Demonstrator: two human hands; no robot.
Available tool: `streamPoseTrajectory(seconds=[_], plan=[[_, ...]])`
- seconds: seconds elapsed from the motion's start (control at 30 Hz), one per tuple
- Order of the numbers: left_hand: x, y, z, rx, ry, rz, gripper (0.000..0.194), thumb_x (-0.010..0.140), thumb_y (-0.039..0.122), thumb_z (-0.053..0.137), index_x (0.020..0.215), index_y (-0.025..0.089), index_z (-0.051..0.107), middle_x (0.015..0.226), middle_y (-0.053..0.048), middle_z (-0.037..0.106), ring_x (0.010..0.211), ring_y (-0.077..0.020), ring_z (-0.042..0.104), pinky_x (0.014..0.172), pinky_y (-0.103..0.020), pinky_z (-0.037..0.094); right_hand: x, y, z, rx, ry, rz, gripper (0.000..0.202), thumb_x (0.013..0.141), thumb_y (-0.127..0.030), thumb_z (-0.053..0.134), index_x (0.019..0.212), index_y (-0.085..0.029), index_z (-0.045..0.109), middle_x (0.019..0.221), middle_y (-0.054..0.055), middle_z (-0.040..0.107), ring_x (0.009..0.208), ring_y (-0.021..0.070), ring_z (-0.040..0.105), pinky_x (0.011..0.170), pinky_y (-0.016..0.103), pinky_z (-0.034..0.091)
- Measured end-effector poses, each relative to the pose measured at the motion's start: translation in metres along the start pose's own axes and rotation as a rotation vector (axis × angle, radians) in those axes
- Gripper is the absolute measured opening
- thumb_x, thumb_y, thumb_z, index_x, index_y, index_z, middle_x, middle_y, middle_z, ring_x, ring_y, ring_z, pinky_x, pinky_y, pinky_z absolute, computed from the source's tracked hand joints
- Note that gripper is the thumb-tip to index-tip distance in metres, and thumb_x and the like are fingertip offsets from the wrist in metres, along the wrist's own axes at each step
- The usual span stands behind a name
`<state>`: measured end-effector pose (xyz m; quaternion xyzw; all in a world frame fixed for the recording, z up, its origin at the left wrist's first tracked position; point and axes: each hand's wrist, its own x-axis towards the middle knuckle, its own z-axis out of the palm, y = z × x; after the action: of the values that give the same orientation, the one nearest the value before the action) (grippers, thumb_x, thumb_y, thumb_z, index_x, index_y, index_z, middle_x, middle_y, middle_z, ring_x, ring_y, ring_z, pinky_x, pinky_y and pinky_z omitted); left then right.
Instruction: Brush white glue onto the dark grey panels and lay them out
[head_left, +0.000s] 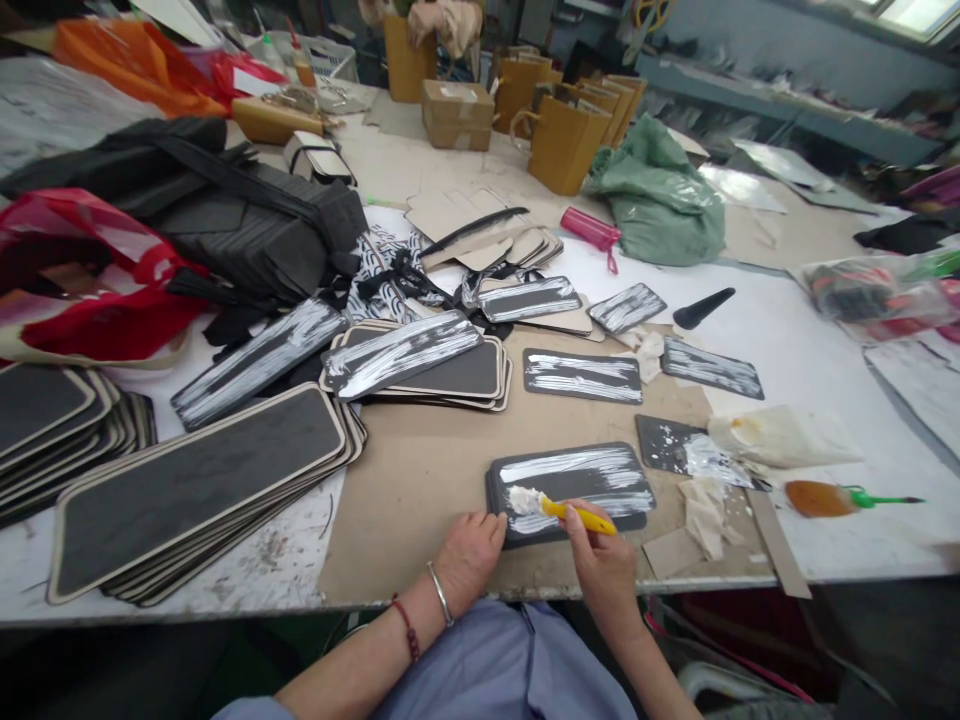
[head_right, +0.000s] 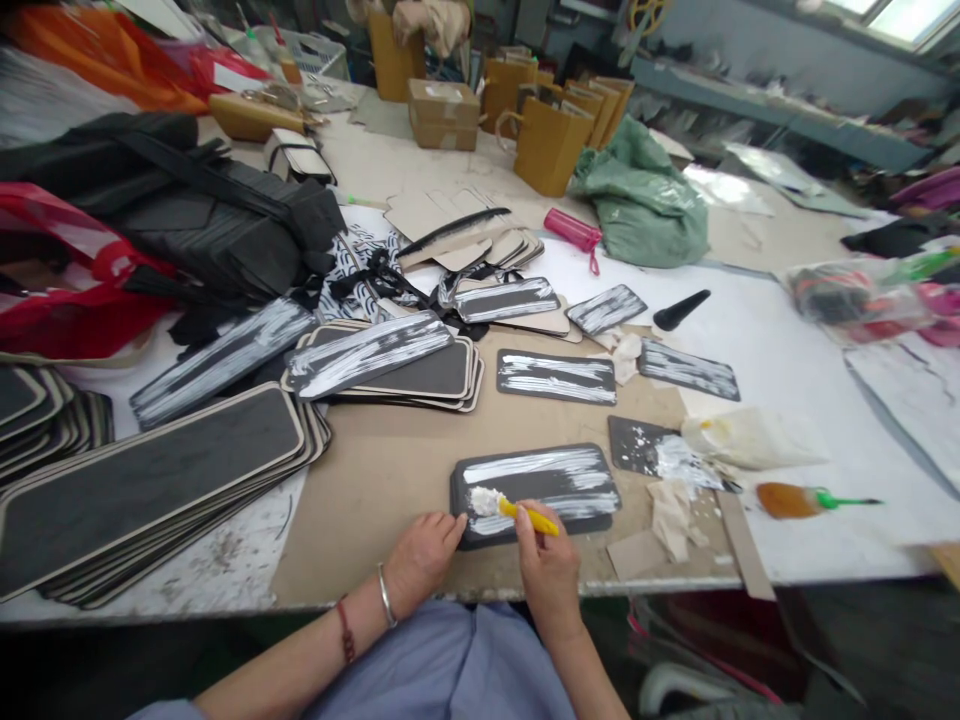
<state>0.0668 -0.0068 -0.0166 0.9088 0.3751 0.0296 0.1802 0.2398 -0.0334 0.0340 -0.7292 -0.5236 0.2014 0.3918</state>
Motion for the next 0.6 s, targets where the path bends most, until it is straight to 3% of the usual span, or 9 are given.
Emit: streamPoseTrajectory(seconds=[0.13, 0.3, 0.37, 0.5, 0.6], plan=[[-0.001, -0.001, 0.007, 0.001, 0.011, 0.006, 0.032, 0.081, 0.004, 0.041, 0.113, 0.005, 0.048, 0.086, -0.011, 0.06, 0.081, -0.0203, 0.056, 0.069, -0.035, 0.048, 0.004, -0.005, 0.008, -0.003, 0.025, -0.032, 0.025, 0.082, -0.039, 0.049, 0.088, -0.018, 0.061, 0.087, 0.008, 0.064, 0.08, 0.0204, 0.061, 0.076, 0.035, 0.049], [0.0, -0.001, 0.014, 0.007, 0.057, 0.007, 0.03, 0.081, 0.005, 0.042, 0.111, 0.006, 0.049, 0.081, -0.009, 0.06, 0.078, -0.0196, 0.057, 0.067, -0.034, 0.048, 0.02, 0.007, 0.023, 0.177, -0.006, 0.123, 0.031, 0.081, -0.044, 0.049, 0.088, -0.016, 0.06, 0.089, 0.008, 0.064, 0.073, 0.0185, 0.063, 0.069, 0.033, 0.052], [0.0, -0.001, 0.014, 0.008, 0.068, 0.007, 0.031, 0.08, 0.003, 0.042, 0.11, 0.006, 0.05, 0.08, -0.009, 0.059, 0.078, -0.0197, 0.057, 0.067, -0.034, 0.048, 0.03, 0.023, 0.008, 0.17, 0.102, 0.187, 0.037, 0.079, -0.049, 0.05, 0.089, -0.015, 0.059, 0.089, 0.009, 0.064, 0.072, 0.0196, 0.064, 0.07, 0.034, 0.052], [0.0, -0.002, 0.011, -0.014, 0.043, -0.004, 0.033, 0.078, 0.001, 0.042, 0.11, 0.005, 0.05, 0.082, -0.01, 0.06, 0.08, -0.0202, 0.056, 0.07, -0.035, 0.049, 0.042, 0.046, -0.048, -0.097, 0.377, 0.282, 0.05, 0.071, -0.06, 0.051, 0.085, -0.013, 0.061, 0.074, 0.01, 0.066, 0.072, 0.0253, 0.064, 0.072, 0.04, 0.05], [-0.001, -0.004, 0.007, -0.095, 0.026, -0.048, 0.032, 0.079, 0.003, 0.041, 0.109, 0.008, 0.051, 0.088, -0.01, 0.06, 0.083, -0.0199, 0.055, 0.075, -0.036, 0.049, 0.028, 0.035, -0.06, -0.111, 0.349, 0.231, 0.044, 0.073, -0.055, 0.052, 0.085, -0.014, 0.061, 0.079, 0.01, 0.066, 0.076, 0.0247, 0.063, 0.076, 0.039, 0.05]])
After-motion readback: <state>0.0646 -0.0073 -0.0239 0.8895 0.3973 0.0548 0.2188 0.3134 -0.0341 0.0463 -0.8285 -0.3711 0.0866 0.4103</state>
